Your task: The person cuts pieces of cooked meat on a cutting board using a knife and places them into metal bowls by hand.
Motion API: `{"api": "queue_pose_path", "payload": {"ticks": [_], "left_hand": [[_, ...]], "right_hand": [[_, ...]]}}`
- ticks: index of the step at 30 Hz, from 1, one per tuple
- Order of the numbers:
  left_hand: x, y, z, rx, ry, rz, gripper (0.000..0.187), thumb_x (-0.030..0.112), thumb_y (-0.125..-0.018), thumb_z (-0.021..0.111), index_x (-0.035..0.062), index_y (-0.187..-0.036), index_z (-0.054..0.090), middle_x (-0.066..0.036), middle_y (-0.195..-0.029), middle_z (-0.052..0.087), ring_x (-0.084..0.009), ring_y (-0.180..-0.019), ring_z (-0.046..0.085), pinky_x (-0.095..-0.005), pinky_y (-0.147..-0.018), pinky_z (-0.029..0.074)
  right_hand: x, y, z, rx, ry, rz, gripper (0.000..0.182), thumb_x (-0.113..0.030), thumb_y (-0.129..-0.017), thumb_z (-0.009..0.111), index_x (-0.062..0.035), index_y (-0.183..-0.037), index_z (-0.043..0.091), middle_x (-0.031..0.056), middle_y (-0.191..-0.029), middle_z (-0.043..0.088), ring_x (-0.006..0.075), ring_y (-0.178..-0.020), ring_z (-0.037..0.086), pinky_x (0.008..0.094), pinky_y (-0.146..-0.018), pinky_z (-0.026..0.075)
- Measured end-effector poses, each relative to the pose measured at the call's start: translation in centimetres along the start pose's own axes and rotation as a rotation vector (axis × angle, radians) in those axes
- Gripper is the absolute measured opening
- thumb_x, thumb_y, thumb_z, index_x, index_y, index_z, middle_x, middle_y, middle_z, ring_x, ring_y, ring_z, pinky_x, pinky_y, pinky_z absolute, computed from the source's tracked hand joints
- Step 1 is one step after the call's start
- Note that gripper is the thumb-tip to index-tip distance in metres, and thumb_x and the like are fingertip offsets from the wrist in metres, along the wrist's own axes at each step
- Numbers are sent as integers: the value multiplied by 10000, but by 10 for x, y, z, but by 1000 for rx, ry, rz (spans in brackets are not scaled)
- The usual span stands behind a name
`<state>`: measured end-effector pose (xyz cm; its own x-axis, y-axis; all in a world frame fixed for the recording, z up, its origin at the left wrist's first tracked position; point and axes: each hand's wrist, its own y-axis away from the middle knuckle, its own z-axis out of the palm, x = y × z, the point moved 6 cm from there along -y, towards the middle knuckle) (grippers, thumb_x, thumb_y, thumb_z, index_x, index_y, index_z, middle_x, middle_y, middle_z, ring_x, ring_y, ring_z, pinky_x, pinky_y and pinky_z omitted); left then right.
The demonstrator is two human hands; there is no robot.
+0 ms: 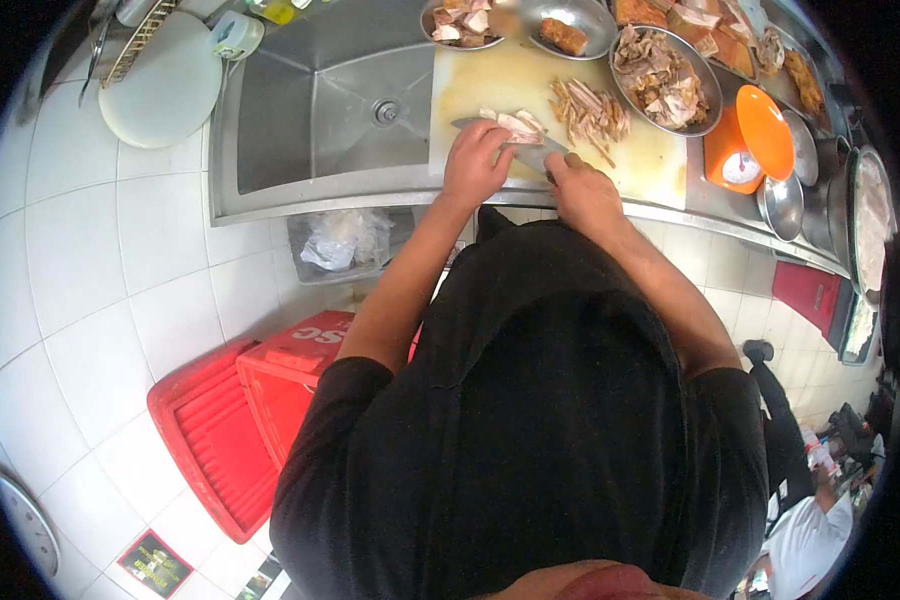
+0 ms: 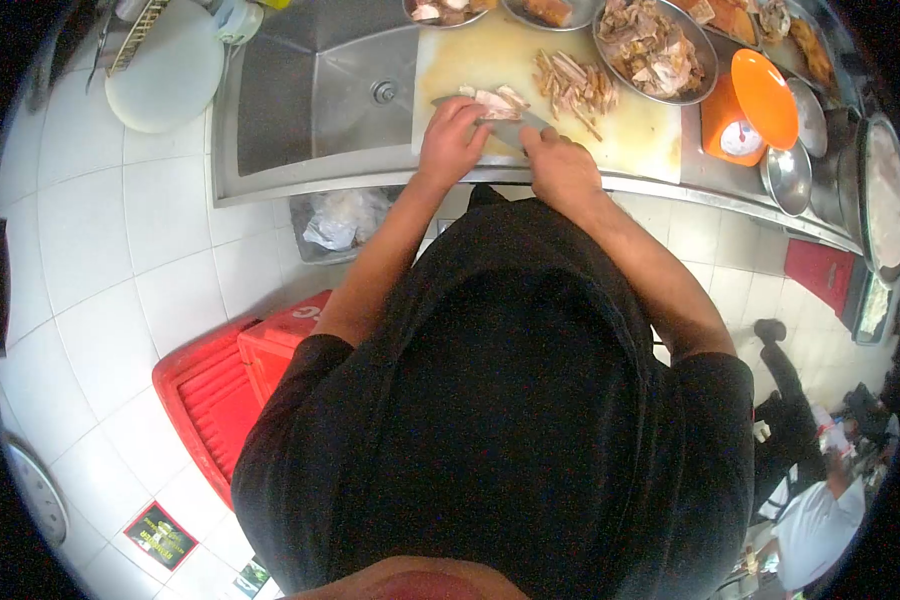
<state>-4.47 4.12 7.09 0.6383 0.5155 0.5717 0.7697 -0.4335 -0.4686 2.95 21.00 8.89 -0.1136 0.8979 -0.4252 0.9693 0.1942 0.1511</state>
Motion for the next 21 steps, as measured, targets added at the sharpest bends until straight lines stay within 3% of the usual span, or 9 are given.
{"api": "queue_pose_path", "payload": {"ticks": [9, 15, 18, 21], "left_hand": [[-33, -5, 20, -222, 37, -189, 335, 123, -805, 762, 93, -1138, 737, -136, -1220, 679, -356, -1111, 655, -441, -958, 541], [-42, -20, 30, -383, -113, -186, 306, 169, -830, 720, 122, -1131, 746, -108, -1107, 698, -349, -1072, 662, -456, -940, 540], [-51, -22, 34, -373, -187, -165, 282, 199, -837, 713, 136, -1109, 754, -113, -1079, 693, -350, -1053, 663, -457, -927, 542], [-51, -27, 32, -395, -185, -183, 307, 186, -847, 733, 90, -1138, 743, -128, -1090, 704, -359, -1055, 671, -445, -922, 545]], "right_hand": [[2, 0, -5, -57, 70, -95, 445, -5, -772, 713, -83, -1184, 565, 204, -1057, 661, 401, -969, 712, 477, -857, 579], [5, 0, -3, -94, 99, -177, 509, -18, -762, 726, -114, -1238, 576, 185, -1029, 681, 390, -989, 708, 477, -849, 576], [10, 6, -14, -104, 34, -196, 473, -17, -763, 719, -119, -1209, 602, 172, -1034, 692, 389, -1004, 700, 482, -856, 565], [28, 20, -30, -86, -36, -178, 413, -13, -774, 697, -103, -1169, 619, 170, -1044, 708, 400, -1004, 690, 489, -865, 551]]}}
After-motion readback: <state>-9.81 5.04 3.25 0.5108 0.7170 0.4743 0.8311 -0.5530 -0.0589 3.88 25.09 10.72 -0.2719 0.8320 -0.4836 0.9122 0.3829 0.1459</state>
